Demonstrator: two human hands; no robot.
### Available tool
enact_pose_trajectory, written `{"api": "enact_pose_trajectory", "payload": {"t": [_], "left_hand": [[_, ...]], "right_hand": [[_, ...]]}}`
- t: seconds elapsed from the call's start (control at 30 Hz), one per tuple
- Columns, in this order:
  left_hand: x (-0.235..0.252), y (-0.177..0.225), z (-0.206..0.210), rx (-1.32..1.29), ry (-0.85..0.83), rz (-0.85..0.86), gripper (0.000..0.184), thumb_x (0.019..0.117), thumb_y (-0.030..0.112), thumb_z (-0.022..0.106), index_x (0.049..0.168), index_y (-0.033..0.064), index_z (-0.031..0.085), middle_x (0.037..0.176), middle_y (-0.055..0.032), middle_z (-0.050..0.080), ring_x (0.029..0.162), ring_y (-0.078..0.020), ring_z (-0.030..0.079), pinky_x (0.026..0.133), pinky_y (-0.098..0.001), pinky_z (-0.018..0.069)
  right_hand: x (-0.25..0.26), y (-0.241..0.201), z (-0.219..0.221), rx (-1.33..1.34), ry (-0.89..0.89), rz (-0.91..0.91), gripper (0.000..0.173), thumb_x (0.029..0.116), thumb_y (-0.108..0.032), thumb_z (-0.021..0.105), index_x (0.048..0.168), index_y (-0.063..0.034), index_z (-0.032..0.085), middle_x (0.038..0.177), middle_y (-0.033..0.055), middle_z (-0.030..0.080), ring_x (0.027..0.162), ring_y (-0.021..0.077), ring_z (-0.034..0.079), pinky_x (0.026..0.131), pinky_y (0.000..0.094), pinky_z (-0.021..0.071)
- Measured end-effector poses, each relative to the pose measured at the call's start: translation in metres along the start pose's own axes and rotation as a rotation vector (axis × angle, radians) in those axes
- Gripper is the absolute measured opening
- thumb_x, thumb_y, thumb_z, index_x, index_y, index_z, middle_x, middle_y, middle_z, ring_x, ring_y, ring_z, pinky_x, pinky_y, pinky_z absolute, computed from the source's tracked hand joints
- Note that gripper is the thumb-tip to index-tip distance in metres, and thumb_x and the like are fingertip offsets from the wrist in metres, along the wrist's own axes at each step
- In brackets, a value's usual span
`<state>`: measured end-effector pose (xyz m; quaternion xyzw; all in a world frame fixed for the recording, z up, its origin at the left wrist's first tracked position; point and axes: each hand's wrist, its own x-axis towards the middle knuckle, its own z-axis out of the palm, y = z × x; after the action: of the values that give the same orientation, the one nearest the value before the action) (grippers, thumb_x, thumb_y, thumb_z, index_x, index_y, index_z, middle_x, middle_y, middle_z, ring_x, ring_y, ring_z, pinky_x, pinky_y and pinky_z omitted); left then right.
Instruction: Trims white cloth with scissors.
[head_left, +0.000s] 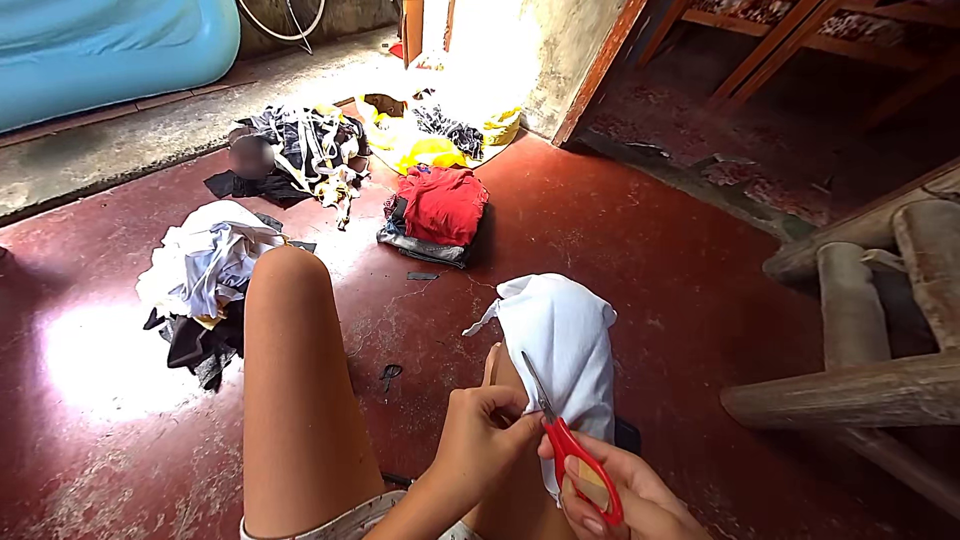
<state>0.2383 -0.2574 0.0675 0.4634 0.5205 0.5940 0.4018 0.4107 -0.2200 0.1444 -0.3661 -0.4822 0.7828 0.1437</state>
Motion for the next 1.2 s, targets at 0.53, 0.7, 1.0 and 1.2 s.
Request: {"api": "enact_pose_trajectory", "payload": {"t": [0.53,0.7,1.0,1.2], "left_hand": [[-0.001,-0.004,0.001,-0.063,0.006,-0.037,0.018,0.0948,0.018,0.072,0.093,0.0007,0.072,0.079,-0.0002,0.071,0.069,-0.0026,0.066,0.067,-0.0198,0.0562],[-0.001,-0.001,0.001,-0.032,-0.007,0.000,0.015,0.0949,0.015,0.070,0.091,0.0002,0.071,0.078,0.0000,0.070,0.069,-0.0017,0.066,0.067,-0.0190,0.0562],[0.001,-0.002,0.001,0.134,-0.032,0.164,0.014,0.0938,0.011,0.067,0.088,-0.0008,0.072,0.077,-0.0042,0.069,0.070,-0.0037,0.066,0.067,-0.0201,0.0561],[0.005,0.002,-0.005,0.336,-0.106,0.245,0.017,0.0963,0.016,0.066,0.091,0.0014,0.073,0.078,-0.0073,0.067,0.072,-0.0116,0.064,0.067,-0.0262,0.0536]], "right_hand": [[-0.001,0.037,-0.014,0.385,-0.232,-0.045,0.053,0.0967,-0.059,0.058,0.128,-0.0164,0.060,0.079,-0.0032,0.065,0.062,0.0086,0.065,0.048,0.0246,0.0541],[0.001,0.024,-0.012,0.230,-0.119,-0.014,0.038,0.1053,-0.045,0.044,0.122,-0.0144,0.059,0.070,-0.0074,0.062,0.053,0.0045,0.060,0.042,0.0213,0.0491],[0.011,-0.003,-0.020,0.144,-0.084,0.035,0.035,0.1063,-0.032,0.036,0.114,-0.0133,0.064,0.063,-0.0078,0.059,0.048,0.0026,0.057,0.042,0.0191,0.0480],[0.010,-0.008,-0.019,0.155,-0.059,0.028,0.034,0.1052,-0.033,0.039,0.111,-0.0128,0.066,0.060,-0.0079,0.057,0.046,0.0023,0.055,0.041,0.0193,0.0478]]}}
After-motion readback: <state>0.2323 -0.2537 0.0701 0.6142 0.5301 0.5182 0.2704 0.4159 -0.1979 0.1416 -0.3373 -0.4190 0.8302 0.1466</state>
